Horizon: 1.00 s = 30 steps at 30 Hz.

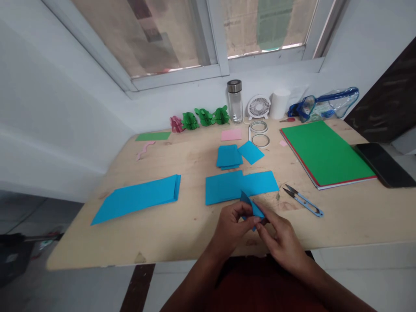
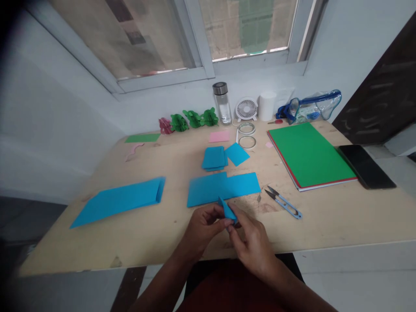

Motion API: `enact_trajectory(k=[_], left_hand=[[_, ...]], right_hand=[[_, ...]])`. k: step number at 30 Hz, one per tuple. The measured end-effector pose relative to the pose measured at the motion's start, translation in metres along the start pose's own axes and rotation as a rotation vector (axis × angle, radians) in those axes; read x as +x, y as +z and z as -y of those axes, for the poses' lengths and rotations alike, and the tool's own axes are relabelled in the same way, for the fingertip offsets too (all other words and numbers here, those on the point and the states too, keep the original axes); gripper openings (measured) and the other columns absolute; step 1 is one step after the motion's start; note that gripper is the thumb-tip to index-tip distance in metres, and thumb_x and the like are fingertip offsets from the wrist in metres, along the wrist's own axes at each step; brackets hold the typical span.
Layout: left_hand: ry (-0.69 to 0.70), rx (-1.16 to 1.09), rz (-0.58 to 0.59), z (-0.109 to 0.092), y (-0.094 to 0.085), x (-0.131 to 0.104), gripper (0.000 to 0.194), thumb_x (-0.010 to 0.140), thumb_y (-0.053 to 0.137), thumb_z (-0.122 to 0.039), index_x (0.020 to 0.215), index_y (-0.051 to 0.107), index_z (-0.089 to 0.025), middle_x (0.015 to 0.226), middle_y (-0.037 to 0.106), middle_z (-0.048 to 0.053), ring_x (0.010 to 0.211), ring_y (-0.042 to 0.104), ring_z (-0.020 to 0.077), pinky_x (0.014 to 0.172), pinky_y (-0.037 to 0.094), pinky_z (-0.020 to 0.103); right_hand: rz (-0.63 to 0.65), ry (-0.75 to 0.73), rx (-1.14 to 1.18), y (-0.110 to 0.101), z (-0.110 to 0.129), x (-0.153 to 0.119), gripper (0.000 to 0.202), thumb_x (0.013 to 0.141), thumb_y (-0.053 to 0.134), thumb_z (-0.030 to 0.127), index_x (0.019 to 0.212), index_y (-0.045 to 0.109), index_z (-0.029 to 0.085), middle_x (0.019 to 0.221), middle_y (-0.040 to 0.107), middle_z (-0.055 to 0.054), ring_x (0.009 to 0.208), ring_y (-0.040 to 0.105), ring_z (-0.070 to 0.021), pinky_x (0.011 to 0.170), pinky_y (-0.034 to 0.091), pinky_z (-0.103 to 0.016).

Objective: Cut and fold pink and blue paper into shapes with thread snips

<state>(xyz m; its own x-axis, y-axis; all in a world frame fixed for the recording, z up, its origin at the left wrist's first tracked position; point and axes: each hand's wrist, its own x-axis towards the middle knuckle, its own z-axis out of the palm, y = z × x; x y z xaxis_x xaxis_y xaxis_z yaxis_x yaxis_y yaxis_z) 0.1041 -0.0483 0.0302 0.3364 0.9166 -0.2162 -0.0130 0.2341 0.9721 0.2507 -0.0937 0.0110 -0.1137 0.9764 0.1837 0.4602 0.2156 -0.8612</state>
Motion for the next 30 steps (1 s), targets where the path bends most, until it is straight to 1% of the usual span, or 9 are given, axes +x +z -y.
enact_trajectory(k=[5, 9, 13, 15, 18, 21, 25, 28, 30], left_hand=[[0.014, 0.011, -0.013, 0.0, 0.0, -0.001, 0.018, 0.07, 0.071, -0.031, 0.068, 0.065, -0.014, 0.068, 0.066, 0.004, 0.067, 0.06, 0.0156, 0.068, 0.048, 0.029], [0.06, 0.059, -0.01, -0.003, 0.002, -0.003, 0.018, 0.07, 0.07, -0.031, 0.069, 0.063, -0.015, 0.07, 0.066, 0.004, 0.069, 0.059, 0.0156, 0.069, 0.047, 0.028], [0.095, 0.118, 0.034, -0.007, 0.003, -0.008, 0.017, 0.071, 0.068, -0.031, 0.067, 0.062, -0.016, 0.07, 0.065, 0.003, 0.069, 0.058, 0.0152, 0.067, 0.046, 0.026], [0.109, 0.155, 0.062, -0.008, 0.001, -0.012, 0.015, 0.072, 0.068, -0.03, 0.068, 0.063, -0.016, 0.071, 0.065, 0.003, 0.071, 0.058, 0.0155, 0.069, 0.046, 0.027], [0.103, 0.18, 0.076, -0.011, -0.008, -0.017, 0.015, 0.073, 0.068, -0.03, 0.07, 0.064, -0.016, 0.073, 0.066, 0.004, 0.073, 0.059, 0.0163, 0.07, 0.046, 0.027], [0.058, 0.137, -0.014, -0.012, -0.023, -0.016, 0.015, 0.074, 0.065, -0.03, 0.07, 0.061, -0.017, 0.072, 0.066, 0.003, 0.071, 0.06, 0.0162, 0.068, 0.045, 0.027], [0.035, 0.124, -0.241, -0.009, -0.044, -0.006, 0.013, 0.076, 0.06, -0.03, 0.073, 0.056, -0.018, 0.067, 0.064, 0.0, 0.068, 0.06, 0.0154, 0.065, 0.043, 0.025], [0.075, 0.331, -0.335, -0.005, -0.056, 0.007, 0.018, 0.078, 0.055, -0.031, 0.065, 0.055, -0.019, 0.061, 0.059, -0.001, 0.063, 0.055, 0.0146, 0.062, 0.039, 0.025], [0.097, 0.546, -0.376, -0.001, -0.061, 0.016, 0.024, 0.079, 0.051, -0.032, 0.058, 0.053, -0.019, 0.057, 0.054, -0.002, 0.058, 0.05, 0.0142, 0.059, 0.036, 0.025]], right_hand=[[-0.002, 0.017, 0.054, -0.001, 0.001, -0.001, 0.041, 0.089, 0.049, 0.029, 0.129, 0.052, 0.021, 0.11, 0.069, -0.009, 0.103, 0.064, -0.0232, 0.089, 0.052, -0.037], [0.006, 0.062, 0.13, -0.007, 0.008, -0.001, 0.038, 0.09, 0.049, 0.033, 0.125, 0.055, 0.02, 0.097, 0.07, -0.007, 0.09, 0.065, -0.0212, 0.082, 0.053, -0.034], [-0.083, 0.148, 0.229, -0.011, 0.012, 0.006, 0.028, 0.091, 0.045, 0.038, 0.09, 0.066, 0.019, 0.079, 0.068, -0.003, 0.075, 0.063, -0.0186, 0.068, 0.051, -0.027], [-0.154, 0.182, 0.253, -0.012, 0.009, 0.012, 0.031, 0.09, 0.047, 0.039, 0.075, 0.064, 0.019, 0.07, 0.065, -0.001, 0.066, 0.059, -0.0168, 0.061, 0.048, -0.025], [-0.258, 0.23, 0.26, -0.016, -0.002, 0.022, 0.032, 0.086, 0.052, 0.042, 0.065, 0.06, 0.019, 0.059, 0.058, 0.001, 0.055, 0.052, -0.0141, 0.054, 0.043, -0.024], [-0.364, 0.284, 0.242, -0.023, -0.016, 0.031, 0.031, 0.081, 0.057, 0.044, 0.062, 0.059, 0.019, 0.055, 0.054, 0.002, 0.053, 0.049, -0.0139, 0.051, 0.041, -0.024], [-0.365, 0.302, 0.181, -0.029, -0.035, 0.04, 0.031, 0.079, 0.057, 0.045, 0.063, 0.061, 0.019, 0.056, 0.057, 0.001, 0.054, 0.052, -0.0152, 0.053, 0.041, -0.025], [-0.35, 0.321, 0.076, -0.03, -0.048, 0.048, 0.03, 0.079, 0.056, 0.045, 0.068, 0.062, 0.017, 0.057, 0.059, 0.0, 0.053, 0.054, -0.0159, 0.052, 0.042, -0.026], [-0.346, 0.339, -0.031, -0.03, -0.053, 0.055, 0.031, 0.08, 0.054, 0.044, 0.083, 0.066, 0.016, 0.062, 0.063, -0.001, 0.053, 0.055, -0.0168, 0.053, 0.043, -0.027]])
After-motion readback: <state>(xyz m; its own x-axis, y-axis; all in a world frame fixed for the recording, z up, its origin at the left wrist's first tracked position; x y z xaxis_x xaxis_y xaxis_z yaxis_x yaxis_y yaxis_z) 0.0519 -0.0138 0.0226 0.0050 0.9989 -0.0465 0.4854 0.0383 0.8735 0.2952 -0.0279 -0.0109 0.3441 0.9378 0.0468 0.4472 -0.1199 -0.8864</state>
